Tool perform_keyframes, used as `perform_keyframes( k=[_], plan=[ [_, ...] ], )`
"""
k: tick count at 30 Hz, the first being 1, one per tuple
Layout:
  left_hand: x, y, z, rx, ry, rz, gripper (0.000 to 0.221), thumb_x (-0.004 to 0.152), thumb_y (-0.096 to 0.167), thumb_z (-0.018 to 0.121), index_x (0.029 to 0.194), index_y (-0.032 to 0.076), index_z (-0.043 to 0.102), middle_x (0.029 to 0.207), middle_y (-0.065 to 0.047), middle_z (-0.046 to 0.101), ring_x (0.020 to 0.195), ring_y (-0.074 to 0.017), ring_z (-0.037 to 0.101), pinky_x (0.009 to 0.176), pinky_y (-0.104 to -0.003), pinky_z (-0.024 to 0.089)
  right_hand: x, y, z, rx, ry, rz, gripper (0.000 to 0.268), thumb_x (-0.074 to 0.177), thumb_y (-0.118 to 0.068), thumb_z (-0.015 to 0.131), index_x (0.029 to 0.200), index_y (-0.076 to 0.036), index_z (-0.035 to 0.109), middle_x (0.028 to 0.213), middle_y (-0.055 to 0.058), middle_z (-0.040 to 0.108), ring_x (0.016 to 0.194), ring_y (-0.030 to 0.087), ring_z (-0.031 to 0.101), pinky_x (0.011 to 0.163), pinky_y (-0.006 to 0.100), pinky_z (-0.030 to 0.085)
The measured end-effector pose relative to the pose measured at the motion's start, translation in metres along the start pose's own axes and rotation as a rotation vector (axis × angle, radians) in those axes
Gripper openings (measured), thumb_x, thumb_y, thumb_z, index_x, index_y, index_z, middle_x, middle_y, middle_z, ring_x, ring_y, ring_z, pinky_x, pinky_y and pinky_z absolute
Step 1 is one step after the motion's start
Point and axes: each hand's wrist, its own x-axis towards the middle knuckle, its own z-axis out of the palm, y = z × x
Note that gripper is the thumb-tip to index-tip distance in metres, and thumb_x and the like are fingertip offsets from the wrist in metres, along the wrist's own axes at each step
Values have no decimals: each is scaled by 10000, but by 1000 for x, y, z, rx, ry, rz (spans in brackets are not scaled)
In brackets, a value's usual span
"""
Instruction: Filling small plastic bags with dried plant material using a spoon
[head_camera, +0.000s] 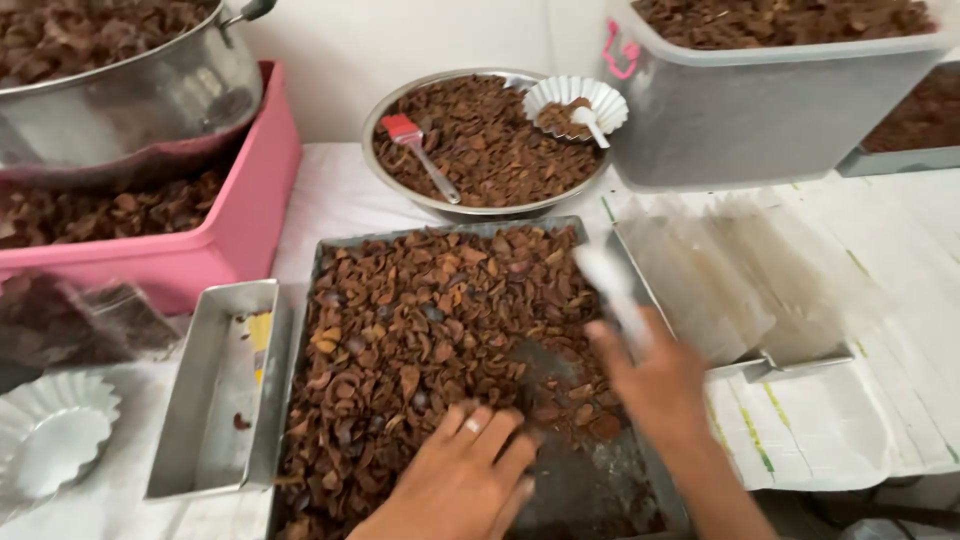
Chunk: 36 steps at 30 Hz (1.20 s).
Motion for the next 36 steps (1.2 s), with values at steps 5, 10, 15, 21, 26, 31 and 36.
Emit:
perform_keyframes(
  k=[5,10,15,21,26,31,36],
  plan=[
    [45,-11,-5,112,185,-31,342,1038,222,589,1256,-33,657,1097,-167,653,940,-296,617,859,-456,516,16,19,-57,-434,191,143,701,955,-712,445,1385,-162,513,831,110,770,886,418,735,760,514,550],
    [50,-43,15,5,127,-180,368,1046,276,586,1299,10,611,1156,-152,600,1044,-347,598,952,-535,453,49,76,-43,-418,290,-32,398,980,-535,593,1055,-145,631,760,76,763,767,370,738,660,510,542],
    [42,-53,3,-53,-22,-410,421,1039,316,585,1356,40,590,1209,-108,623,1128,-281,576,1068,-492,450,51,72,-55,-443,182,-55,448,1020,-538,511,943,-115,636,828,107,754,803,355,720,742,491,536],
    [40,-59,6,-46,201,-320,366,1007,284,638,1246,6,646,1051,-99,591,991,-311,593,886,-502,496,34,72,-73,-225,324,-176,263,1061,-352,583,1116,-157,751,619,36,621,555,200,543,534,350,428],
    [39,-61,-1,-67,230,-379,457,1023,366,575,1349,45,588,1131,-101,629,1095,-349,633,1027,-552,466,-1,48,-83,265,484,-307,305,1093,-322,609,1230,-90,751,688,-24,539,619,97,417,562,256,329],
    [42,-60,-11,-506,221,-706,680,850,641,568,1356,196,475,1212,-36,624,1143,-209,632,930,-467,557,-20,16,-33,662,272,33,256,947,-348,672,1111,-171,755,924,-6,707,795,165,578,767,368,530],
    [29,-65,-11,-852,699,-567,479,918,547,533,1106,114,618,1027,-100,773,754,-199,770,615,-317,622,-28,-10,8,546,11,-203,386,892,-383,632,1134,-153,825,1063,-26,832,1017,71,683,916,244,487]
  ],
)
